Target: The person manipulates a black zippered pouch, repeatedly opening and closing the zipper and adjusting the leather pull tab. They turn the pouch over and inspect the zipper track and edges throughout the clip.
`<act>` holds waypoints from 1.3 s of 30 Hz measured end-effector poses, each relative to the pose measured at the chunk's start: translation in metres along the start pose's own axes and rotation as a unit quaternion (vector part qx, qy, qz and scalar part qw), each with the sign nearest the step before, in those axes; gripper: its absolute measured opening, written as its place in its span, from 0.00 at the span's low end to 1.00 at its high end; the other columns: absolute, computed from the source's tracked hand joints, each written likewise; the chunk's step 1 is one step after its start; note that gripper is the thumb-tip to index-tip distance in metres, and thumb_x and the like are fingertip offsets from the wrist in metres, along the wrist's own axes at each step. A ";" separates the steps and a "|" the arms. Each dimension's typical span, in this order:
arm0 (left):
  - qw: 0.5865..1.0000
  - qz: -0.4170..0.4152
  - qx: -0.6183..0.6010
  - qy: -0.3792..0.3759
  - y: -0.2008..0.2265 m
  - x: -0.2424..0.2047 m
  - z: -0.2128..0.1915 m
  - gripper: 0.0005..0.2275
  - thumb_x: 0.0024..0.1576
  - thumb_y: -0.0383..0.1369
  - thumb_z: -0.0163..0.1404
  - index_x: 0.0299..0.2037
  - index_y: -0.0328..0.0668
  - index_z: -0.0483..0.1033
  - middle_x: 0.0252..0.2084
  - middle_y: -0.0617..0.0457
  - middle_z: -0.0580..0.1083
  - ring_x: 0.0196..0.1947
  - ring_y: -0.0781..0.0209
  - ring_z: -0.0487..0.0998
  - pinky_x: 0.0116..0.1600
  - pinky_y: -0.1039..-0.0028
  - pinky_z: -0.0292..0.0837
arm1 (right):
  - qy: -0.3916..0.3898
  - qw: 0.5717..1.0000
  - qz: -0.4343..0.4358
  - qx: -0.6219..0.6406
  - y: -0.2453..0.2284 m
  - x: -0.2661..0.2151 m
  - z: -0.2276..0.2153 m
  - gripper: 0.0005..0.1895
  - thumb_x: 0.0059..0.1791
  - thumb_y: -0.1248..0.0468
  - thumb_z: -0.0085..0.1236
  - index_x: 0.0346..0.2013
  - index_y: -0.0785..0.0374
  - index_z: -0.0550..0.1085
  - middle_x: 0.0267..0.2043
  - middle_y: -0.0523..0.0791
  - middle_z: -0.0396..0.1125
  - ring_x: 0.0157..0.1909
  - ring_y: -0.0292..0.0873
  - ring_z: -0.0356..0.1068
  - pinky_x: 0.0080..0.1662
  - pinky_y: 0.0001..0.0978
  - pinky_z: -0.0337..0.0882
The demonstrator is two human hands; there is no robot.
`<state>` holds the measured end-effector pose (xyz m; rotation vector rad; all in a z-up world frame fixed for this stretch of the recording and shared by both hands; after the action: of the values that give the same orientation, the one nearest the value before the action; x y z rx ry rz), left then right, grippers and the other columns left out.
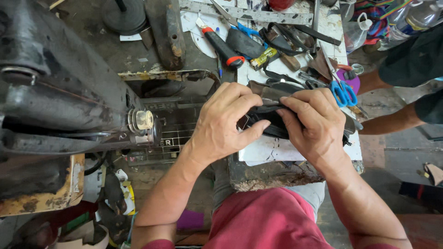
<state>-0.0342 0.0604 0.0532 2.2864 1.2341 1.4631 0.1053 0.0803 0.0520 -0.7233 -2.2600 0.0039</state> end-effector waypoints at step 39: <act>0.935 -0.217 -0.271 -0.070 -0.003 -0.021 0.043 0.16 0.49 0.29 0.61 0.48 0.41 0.76 0.42 0.53 0.73 0.37 0.66 0.76 0.39 0.81 0.82 | -0.118 0.991 -0.009 0.068 0.016 -0.006 -0.028 0.07 0.53 0.69 0.60 0.45 0.70 0.76 0.42 0.52 0.70 0.39 0.51 0.70 0.43 0.41 0.68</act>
<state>-0.0046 0.0598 0.0153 1.6019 1.0386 1.2516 0.1351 0.0845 0.0643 -0.6599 -2.4617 0.2438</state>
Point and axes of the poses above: each hand's wrist, its own x-axis towards the middle knuckle, its own z-axis out of the palm, y = z × x, the point moved 10 cm from there along x, towards the middle knuckle
